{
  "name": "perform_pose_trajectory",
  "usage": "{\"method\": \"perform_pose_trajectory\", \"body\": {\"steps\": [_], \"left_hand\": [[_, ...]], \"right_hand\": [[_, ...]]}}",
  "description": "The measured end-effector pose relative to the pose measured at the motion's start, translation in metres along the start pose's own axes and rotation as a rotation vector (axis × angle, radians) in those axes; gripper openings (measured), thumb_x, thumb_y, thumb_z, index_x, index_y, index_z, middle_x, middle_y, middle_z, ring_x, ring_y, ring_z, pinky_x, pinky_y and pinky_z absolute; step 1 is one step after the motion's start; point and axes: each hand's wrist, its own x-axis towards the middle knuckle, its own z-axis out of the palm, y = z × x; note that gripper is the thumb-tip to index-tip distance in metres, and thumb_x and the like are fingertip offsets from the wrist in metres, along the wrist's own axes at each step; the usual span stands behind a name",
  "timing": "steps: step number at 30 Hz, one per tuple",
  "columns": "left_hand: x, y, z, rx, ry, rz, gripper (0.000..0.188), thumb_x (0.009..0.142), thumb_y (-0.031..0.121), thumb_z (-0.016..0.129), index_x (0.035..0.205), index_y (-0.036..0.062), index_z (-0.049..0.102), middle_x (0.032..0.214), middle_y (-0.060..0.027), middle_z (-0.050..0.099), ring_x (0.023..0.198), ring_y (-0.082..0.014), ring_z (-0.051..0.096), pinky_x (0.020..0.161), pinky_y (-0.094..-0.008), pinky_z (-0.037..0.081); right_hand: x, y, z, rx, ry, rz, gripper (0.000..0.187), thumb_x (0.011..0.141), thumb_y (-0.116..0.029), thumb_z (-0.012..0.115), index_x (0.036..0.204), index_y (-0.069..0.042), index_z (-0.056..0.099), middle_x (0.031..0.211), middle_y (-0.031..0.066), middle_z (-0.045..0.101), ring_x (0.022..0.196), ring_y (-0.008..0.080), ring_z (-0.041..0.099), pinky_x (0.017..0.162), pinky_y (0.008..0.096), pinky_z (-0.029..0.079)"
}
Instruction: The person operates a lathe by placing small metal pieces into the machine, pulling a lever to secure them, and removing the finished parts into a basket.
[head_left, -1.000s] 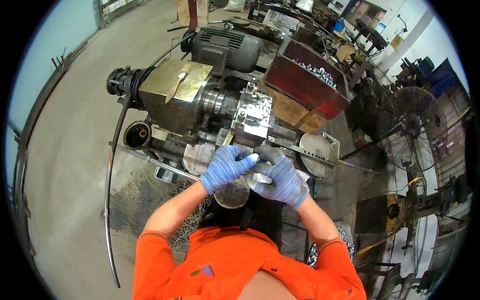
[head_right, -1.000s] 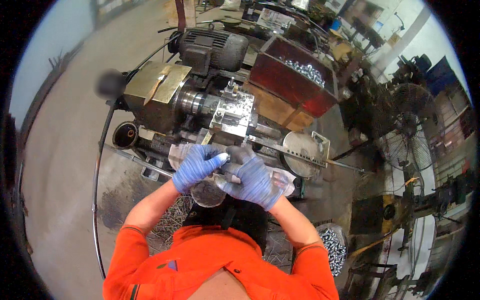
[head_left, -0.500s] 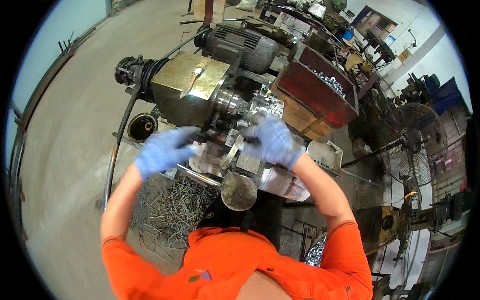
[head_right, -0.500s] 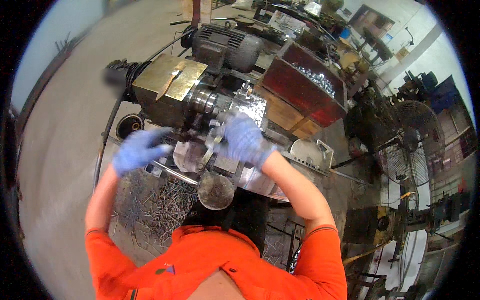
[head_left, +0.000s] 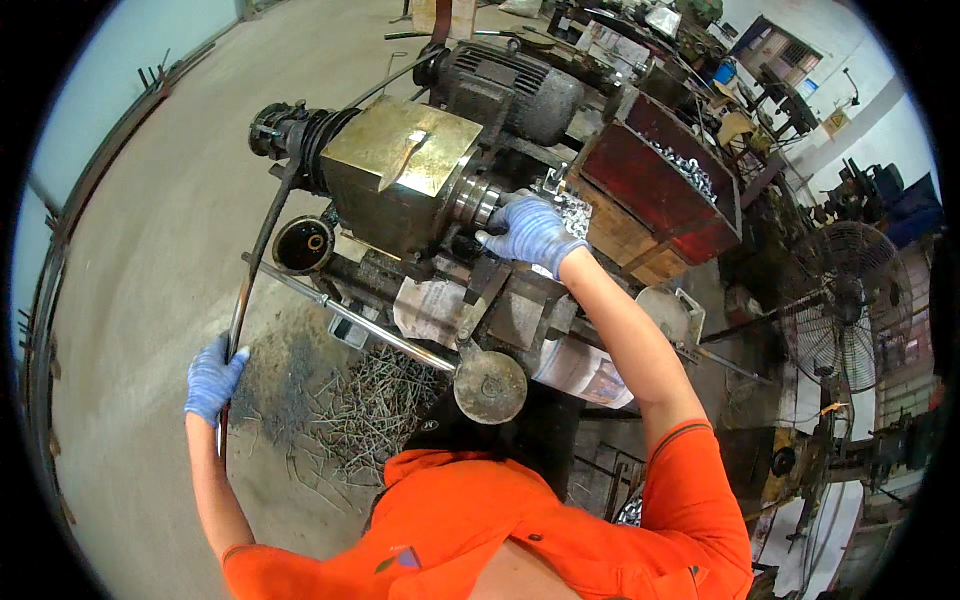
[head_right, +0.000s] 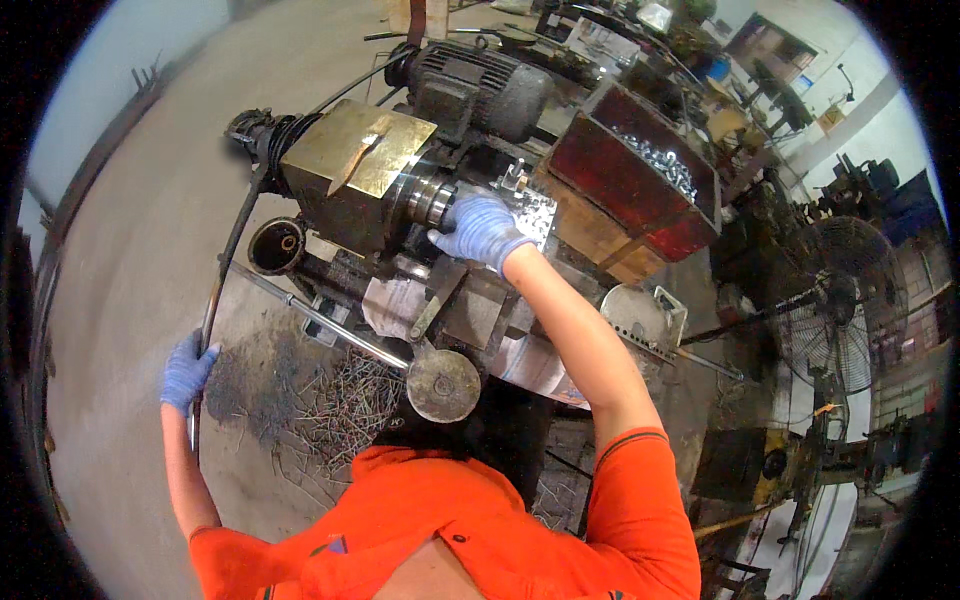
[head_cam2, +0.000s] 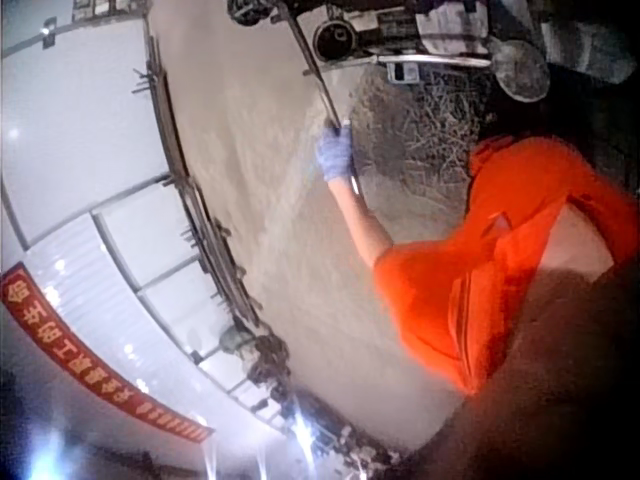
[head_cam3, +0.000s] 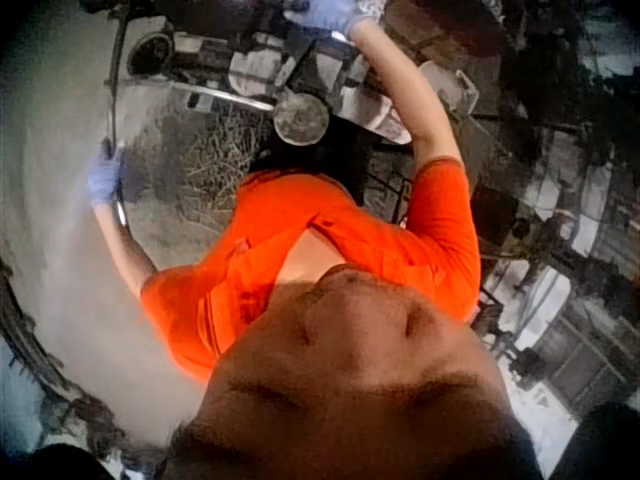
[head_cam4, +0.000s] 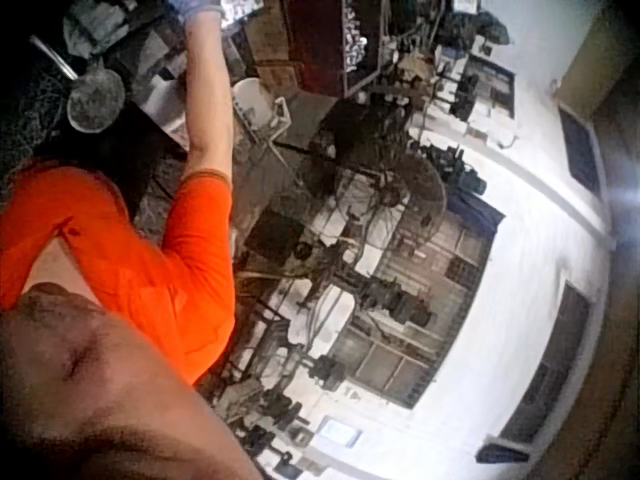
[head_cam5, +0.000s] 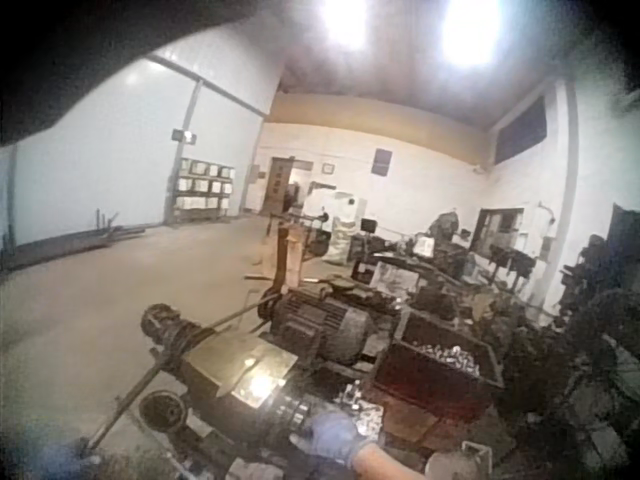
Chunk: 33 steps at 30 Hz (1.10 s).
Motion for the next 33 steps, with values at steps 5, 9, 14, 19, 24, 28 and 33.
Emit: {"method": "perform_pose_trajectory", "body": {"steps": [5, 9, 14, 19, 24, 28, 33], "left_hand": [[-0.008, 0.027, -0.019, 0.056, -0.117, -0.152, 0.053, 0.079, 0.041, 0.060, 0.119, 0.0076, 0.052, 0.097, -0.0216, 0.061, 0.093, -0.0377, 0.058, 0.079, -0.0441, 0.046], [-0.039, 0.013, -0.018, 0.082, -0.094, -0.142, 0.045, 0.079, 0.041, 0.059, 0.111, 0.0099, 0.056, 0.094, -0.0196, 0.062, 0.088, -0.0366, 0.059, 0.075, -0.0446, 0.046], [-0.055, 0.002, 0.009, 0.127, 0.053, -0.243, 0.031, 0.079, 0.036, 0.059, 0.093, 0.0091, 0.058, 0.081, -0.0156, 0.064, 0.075, -0.0334, 0.062, 0.066, -0.0437, 0.047], [-0.005, -0.067, 0.010, 0.443, 0.223, 0.014, 0.019, 0.077, 0.023, 0.058, 0.090, 0.0090, 0.057, 0.071, -0.0115, 0.062, 0.063, -0.0305, 0.060, 0.057, -0.0419, 0.045], [0.056, -0.130, -0.003, 0.643, 0.349, 0.126, 0.021, 0.077, 0.015, 0.056, 0.097, 0.0075, 0.057, 0.068, -0.0100, 0.060, 0.058, -0.0272, 0.059, 0.056, -0.0405, 0.044], [0.068, -0.146, 0.002, 0.638, 0.262, 0.031, 0.029, 0.078, 0.013, 0.053, 0.106, 0.0098, 0.057, 0.072, -0.0100, 0.063, 0.062, -0.0278, 0.061, 0.059, -0.0400, 0.046], [0.085, -0.077, 0.003, 0.168, 0.515, 0.108, 0.027, 0.081, 0.022, 0.056, 0.104, 0.0093, 0.061, 0.084, -0.0141, 0.063, 0.075, -0.0290, 0.062, 0.065, -0.0394, 0.047]], "right_hand": [[0.004, -0.006, -0.009, -0.042, -0.095, 0.057, 0.056, 0.072, -0.056, 0.056, 0.084, -0.002, 0.067, 0.086, 0.0211, 0.063, 0.083, 0.0347, 0.060, 0.079, 0.0407, 0.045], [0.010, -0.017, -0.018, -0.141, -0.156, 0.079, 0.057, 0.072, -0.057, 0.055, 0.084, -0.003, 0.068, 0.086, 0.0200, 0.063, 0.086, 0.0334, 0.061, 0.079, 0.0413, 0.046], [0.017, -0.013, -0.010, -0.128, -0.155, 0.101, 0.060, 0.071, -0.058, 0.056, 0.082, 0.000, 0.067, 0.083, 0.0215, 0.063, 0.081, 0.0330, 0.062, 0.075, 0.0398, 0.048], [0.011, -0.020, -0.014, -0.117, -0.076, 0.080, 0.058, 0.072, -0.058, 0.056, 0.079, -0.001, 0.067, 0.077, 0.0221, 0.063, 0.080, 0.0351, 0.061, 0.075, 0.0403, 0.047], [0.014, -0.006, 0.005, -0.090, -0.021, 0.090, 0.057, 0.071, -0.056, 0.058, 0.079, -0.001, 0.067, 0.077, 0.0217, 0.063, 0.078, 0.0350, 0.061, 0.075, 0.0408, 0.047], [0.014, -0.016, -0.010, -0.012, -0.069, 0.130, 0.055, 0.070, -0.055, 0.059, 0.080, -0.002, 0.067, 0.077, 0.0205, 0.063, 0.075, 0.0349, 0.061, 0.072, 0.0404, 0.049], [-0.016, 0.006, -0.022, 0.157, 0.235, 0.012, 0.040, 0.075, -0.045, 0.059, 0.076, -0.006, 0.069, 0.080, 0.0146, 0.065, 0.075, 0.0336, 0.060, 0.075, 0.0400, 0.047]]}}
